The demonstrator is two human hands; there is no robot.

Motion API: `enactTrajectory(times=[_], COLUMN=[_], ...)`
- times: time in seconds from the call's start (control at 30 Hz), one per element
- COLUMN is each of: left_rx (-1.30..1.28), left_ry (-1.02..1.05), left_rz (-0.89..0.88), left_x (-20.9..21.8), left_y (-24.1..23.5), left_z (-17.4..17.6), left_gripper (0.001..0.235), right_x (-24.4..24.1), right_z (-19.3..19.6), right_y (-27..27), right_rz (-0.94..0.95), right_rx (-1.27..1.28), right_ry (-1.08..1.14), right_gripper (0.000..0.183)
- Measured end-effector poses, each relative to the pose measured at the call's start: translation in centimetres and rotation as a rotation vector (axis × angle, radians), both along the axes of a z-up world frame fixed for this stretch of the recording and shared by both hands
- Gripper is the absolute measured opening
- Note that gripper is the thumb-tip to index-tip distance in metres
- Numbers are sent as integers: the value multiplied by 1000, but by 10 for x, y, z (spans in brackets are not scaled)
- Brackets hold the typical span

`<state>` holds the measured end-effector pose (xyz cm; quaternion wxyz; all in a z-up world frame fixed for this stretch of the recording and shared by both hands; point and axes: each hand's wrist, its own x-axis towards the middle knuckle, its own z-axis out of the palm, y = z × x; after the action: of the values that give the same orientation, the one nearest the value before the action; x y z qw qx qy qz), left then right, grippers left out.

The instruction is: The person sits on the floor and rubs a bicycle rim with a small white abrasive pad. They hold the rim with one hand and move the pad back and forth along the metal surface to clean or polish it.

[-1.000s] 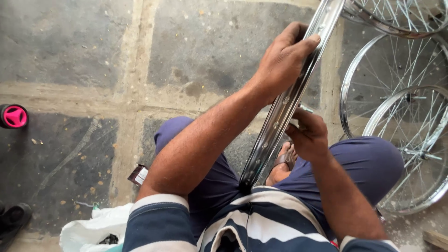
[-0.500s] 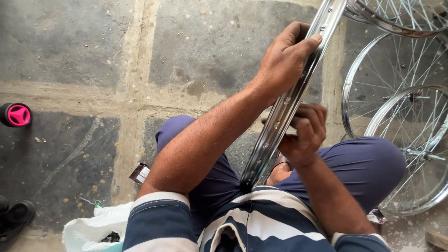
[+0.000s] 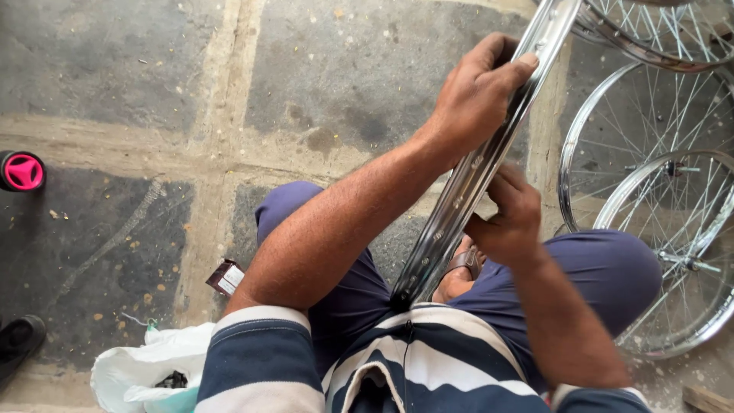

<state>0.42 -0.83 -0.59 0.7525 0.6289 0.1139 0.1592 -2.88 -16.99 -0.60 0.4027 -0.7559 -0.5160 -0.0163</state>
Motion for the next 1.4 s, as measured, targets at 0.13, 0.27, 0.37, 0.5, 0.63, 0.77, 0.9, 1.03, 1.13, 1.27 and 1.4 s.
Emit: enactTrajectory(times=[0.13, 0.27, 0.37, 0.5, 0.63, 0.77, 0.9, 1.03, 1.13, 1.27, 1.4], left_rx=[22, 25, 15, 12, 6, 20, -20, 2, 13, -12, -2], left_ry=[-39, -14, -2, -11, -24, -31, -22, -14, 1, -23, -19], left_rz=[23, 14, -1, 7, 27, 26, -2, 4, 11, 24, 15], left_x=[2, 0, -1, -1, 1, 2, -3, -4, -6, -5, -2], left_y=[-1, 4, 2, 0, 2, 1, 2, 1, 2, 3, 4], left_z=[2, 2, 2, 5, 3, 2, 2, 4, 6, 5, 4], left_gripper=[33, 32, 33, 33, 31, 32, 34, 35, 35, 34, 34], right_x=[-11, 2, 17, 26, 13, -7, -5, 18, 27, 18, -5], right_z=[-21, -51, -57, -31, -4, -18, -48, -51, -32, -5, -14], right_y=[7, -25, -43, -36, -10, 0, -21, -45, -41, -19, 0], right_rz=[-170, 51, 115, 214, 101, -197, -6, 165, 233, 212, -172], right_rx=[285, 151, 219, 62, 30, 256, 231, 141, 17, -116, 175], right_ry=[-406, 200, 913, 1002, 152, -433, 173, 981, 1027, 320, -439], right_gripper=[42, 20, 40, 41, 39, 45, 22, 32, 35, 41, 36])
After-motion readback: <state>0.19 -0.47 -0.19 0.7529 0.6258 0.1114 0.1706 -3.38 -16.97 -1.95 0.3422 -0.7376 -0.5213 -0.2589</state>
